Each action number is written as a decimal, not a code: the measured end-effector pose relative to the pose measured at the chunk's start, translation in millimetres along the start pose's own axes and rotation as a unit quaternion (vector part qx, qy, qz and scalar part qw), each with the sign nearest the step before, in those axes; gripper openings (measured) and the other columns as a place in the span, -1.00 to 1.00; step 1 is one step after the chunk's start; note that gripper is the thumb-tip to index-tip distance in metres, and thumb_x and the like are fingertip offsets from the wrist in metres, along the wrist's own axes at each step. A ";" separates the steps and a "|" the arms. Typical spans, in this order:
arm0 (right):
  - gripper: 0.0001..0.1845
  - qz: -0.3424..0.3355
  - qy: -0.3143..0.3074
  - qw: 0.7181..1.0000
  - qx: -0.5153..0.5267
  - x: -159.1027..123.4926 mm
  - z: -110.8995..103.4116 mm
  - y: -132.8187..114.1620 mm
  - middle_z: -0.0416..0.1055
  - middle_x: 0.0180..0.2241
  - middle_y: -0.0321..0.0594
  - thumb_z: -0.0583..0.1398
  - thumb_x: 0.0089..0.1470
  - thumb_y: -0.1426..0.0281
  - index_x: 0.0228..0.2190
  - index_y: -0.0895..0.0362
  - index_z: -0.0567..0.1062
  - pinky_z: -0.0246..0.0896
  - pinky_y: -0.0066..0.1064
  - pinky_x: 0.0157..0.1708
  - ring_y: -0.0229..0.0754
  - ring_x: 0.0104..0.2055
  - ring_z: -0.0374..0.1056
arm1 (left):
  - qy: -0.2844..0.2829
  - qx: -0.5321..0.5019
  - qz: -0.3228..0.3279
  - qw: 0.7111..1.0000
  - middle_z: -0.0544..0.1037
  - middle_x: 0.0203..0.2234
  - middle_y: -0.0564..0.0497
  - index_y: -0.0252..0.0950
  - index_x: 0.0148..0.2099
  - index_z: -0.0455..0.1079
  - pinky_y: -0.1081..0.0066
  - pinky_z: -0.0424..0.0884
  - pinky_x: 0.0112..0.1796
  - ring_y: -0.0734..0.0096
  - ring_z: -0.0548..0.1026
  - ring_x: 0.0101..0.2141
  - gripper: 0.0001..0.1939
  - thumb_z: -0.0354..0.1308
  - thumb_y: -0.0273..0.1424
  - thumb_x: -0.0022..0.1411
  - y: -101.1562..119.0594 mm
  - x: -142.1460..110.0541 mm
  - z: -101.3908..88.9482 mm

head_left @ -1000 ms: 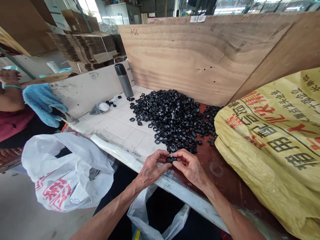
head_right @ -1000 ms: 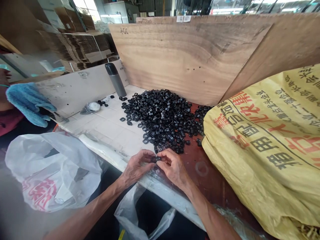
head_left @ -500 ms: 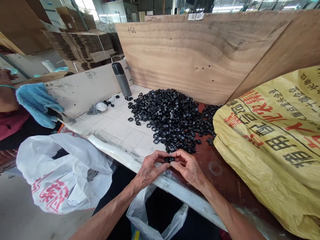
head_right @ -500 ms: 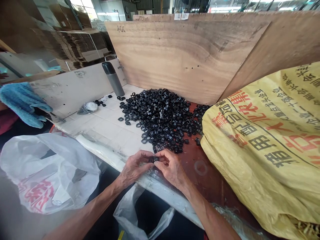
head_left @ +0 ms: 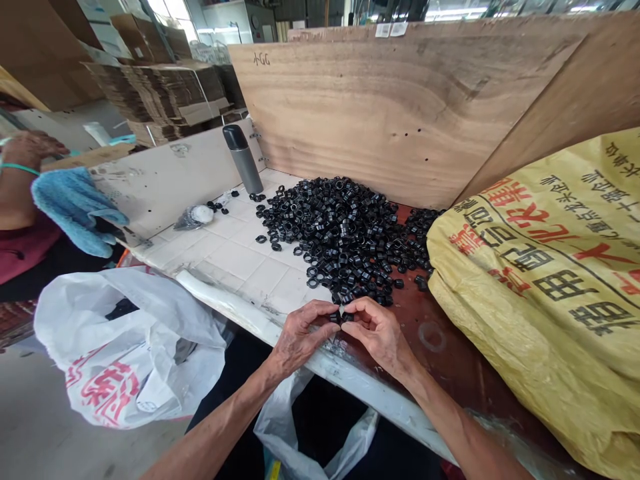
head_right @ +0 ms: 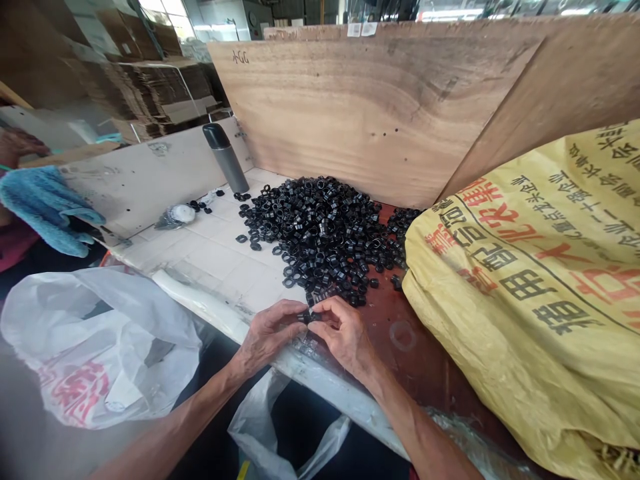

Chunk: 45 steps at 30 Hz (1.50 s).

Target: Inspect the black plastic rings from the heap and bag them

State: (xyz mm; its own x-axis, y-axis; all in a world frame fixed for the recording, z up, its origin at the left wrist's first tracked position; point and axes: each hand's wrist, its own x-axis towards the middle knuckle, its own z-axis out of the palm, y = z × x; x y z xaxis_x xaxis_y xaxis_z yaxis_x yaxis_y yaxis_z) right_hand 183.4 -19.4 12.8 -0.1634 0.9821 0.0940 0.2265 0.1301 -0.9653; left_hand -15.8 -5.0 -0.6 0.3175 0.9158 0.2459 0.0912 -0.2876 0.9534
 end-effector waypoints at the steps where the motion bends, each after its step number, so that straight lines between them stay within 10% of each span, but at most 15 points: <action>1: -0.84 -0.021 0.000 1.000 -0.017 0.3 -0.5 -0.8 0.46 -0.21 -0.25 0.26 0.13 0.39 -0.19 0.03 0.54 0.38 -0.40 -0.25 -0.20 -0.23 0.42 | 0.000 -0.004 -0.008 1.000 0.54 -0.12 -0.05 -0.19 0.01 0.50 0.37 0.55 -0.20 0.37 0.57 -0.23 -0.73 0.27 -0.36 0.25 0.5 -0.4 0.1; 22: -0.83 -0.115 0.041 0.986 -0.113 -3.0 5.4 -1.1 0.49 -0.25 -0.21 0.19 0.21 0.41 -0.13 0.05 0.48 0.38 -0.33 -0.21 -0.16 -0.26 0.42 | -0.001 0.022 0.026 0.999 0.60 -0.19 -0.05 -0.23 -0.04 0.52 0.33 0.52 -0.11 0.32 0.57 -0.17 -0.77 0.29 -0.37 0.25 2.0 0.3 -0.2; 32: -0.86 -0.044 0.028 0.999 -0.011 -2.5 3.1 -6.5 0.46 -0.22 -0.20 0.23 0.17 0.39 -0.19 0.08 0.48 0.42 -0.40 -0.22 -0.18 -0.24 0.44 | 0.039 -0.191 -0.100 0.976 0.51 -0.21 -0.02 -0.28 -0.14 0.47 0.39 0.49 -0.18 0.36 0.55 -0.23 -0.79 0.34 -0.39 0.17 13.8 3.2 -1.2; 38: -0.88 -0.057 0.020 0.998 0.006 -2.7 5.7 -6.6 0.43 -0.19 -0.21 0.23 0.17 0.41 -0.21 0.08 0.48 0.43 -0.40 -0.23 -0.20 -0.25 0.45 | 0.016 -0.148 -0.115 0.982 0.59 -0.19 -0.09 -0.35 -0.39 0.48 0.36 0.45 -0.13 0.33 0.55 -0.22 -0.86 0.37 -0.42 0.12 16.2 3.7 -2.6; 45: -0.87 -0.105 0.030 0.992 -0.070 -2.9 5.7 -8.2 0.47 -0.21 -0.19 0.22 0.16 0.44 -0.21 0.07 0.51 0.41 -0.37 -0.23 -0.16 -0.22 0.44 | 0.009 -0.195 -0.126 0.973 0.63 -0.22 -0.05 -0.31 -0.25 0.46 0.35 0.50 -0.15 0.34 0.59 -0.24 -0.81 0.39 -0.42 0.10 12.2 2.8 0.9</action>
State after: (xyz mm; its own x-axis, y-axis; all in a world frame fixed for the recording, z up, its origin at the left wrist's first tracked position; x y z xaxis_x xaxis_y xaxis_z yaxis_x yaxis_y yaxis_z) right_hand 176.6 -24.1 19.0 -0.1637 0.9373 0.3077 0.3262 0.3457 -0.8798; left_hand -12.9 -6.2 11.5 0.3141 0.9494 -0.0041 -0.2031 0.0714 0.9766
